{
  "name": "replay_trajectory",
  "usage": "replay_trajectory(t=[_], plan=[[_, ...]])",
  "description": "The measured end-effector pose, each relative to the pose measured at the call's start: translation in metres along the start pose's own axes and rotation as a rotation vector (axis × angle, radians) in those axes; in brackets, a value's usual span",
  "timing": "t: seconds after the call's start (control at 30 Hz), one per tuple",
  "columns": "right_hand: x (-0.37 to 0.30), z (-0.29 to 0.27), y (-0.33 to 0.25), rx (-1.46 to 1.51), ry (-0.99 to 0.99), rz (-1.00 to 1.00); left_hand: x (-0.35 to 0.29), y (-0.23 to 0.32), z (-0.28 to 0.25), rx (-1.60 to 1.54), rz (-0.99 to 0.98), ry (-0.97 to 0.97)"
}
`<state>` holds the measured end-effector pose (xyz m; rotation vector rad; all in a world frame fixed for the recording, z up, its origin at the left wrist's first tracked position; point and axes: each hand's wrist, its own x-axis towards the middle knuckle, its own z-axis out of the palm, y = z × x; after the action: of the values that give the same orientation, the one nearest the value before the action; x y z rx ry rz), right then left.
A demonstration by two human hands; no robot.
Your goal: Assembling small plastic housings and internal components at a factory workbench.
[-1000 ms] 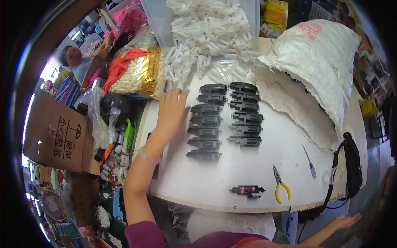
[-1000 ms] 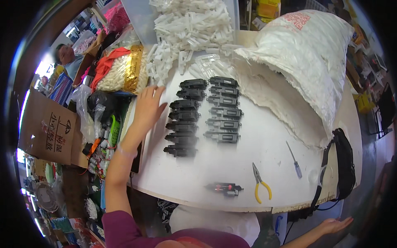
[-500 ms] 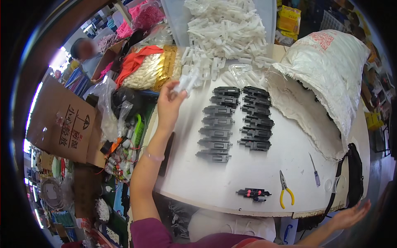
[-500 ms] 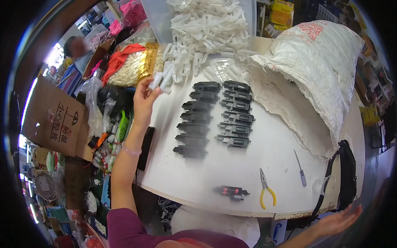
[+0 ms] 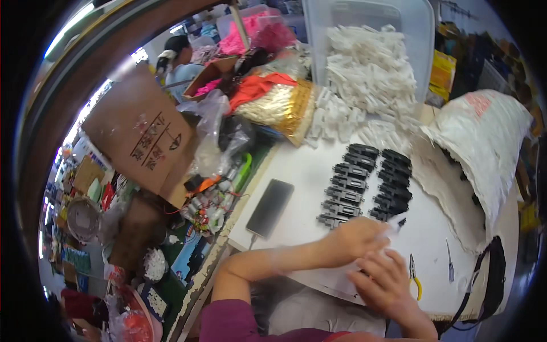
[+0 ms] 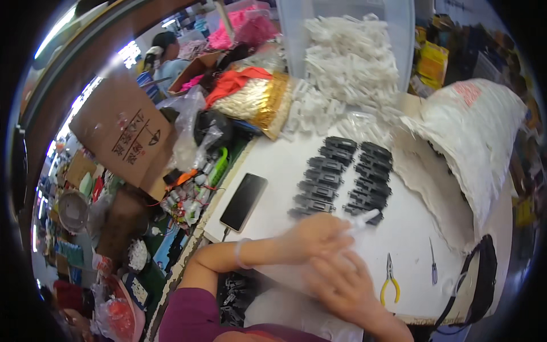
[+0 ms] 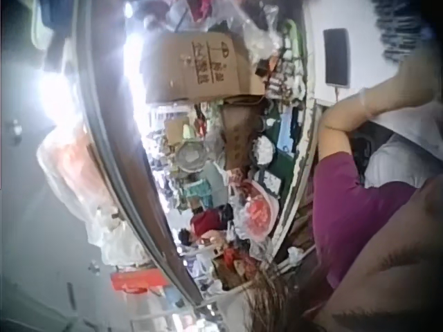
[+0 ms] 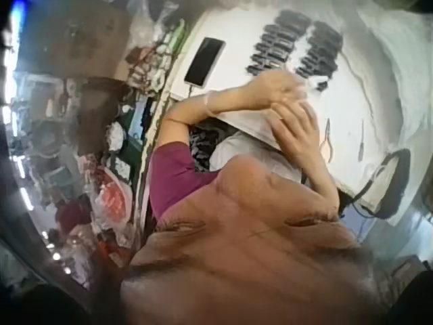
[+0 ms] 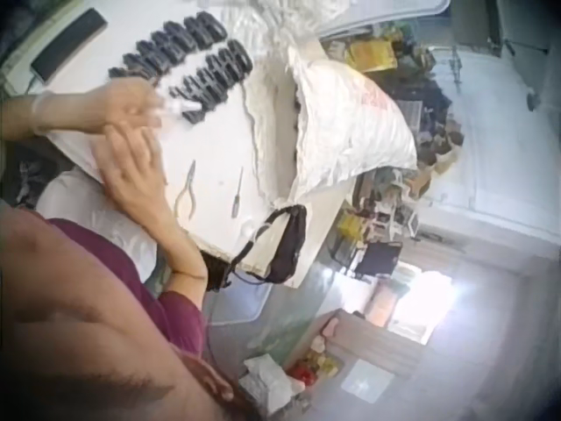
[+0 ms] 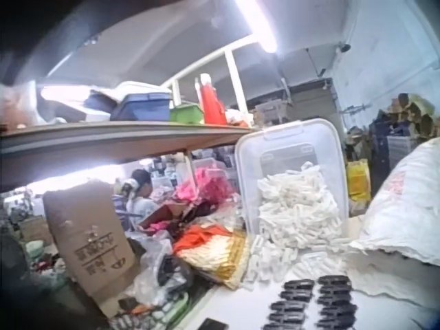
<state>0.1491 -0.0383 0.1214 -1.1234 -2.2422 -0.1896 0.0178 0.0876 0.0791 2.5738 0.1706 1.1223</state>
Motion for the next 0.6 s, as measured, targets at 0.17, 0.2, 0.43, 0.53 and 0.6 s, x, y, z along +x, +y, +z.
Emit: replay_trajectory(t=[0.17,0.2,0.43,0.53,0.6], plan=[[0.077,0.029,-0.016,-0.105,-0.176,-0.215,0.055,0.006,0.027,0.456,0.421,-0.015],[0.088,0.033,-0.023,-0.096,-0.194,-0.218,0.059,0.012,0.023,0.484,0.446,-0.036],[0.078,0.037,-0.003,-0.211,-0.410,-0.151,0.055,-0.002,0.032,0.433,0.630,-0.078],[0.069,0.026,0.018,-0.193,-0.415,-0.098,0.039,-0.012,0.015,0.347,0.473,-0.299],[0.064,0.022,0.025,-0.162,-0.247,-0.227,0.037,-0.019,0.007,0.160,0.355,-0.164]])
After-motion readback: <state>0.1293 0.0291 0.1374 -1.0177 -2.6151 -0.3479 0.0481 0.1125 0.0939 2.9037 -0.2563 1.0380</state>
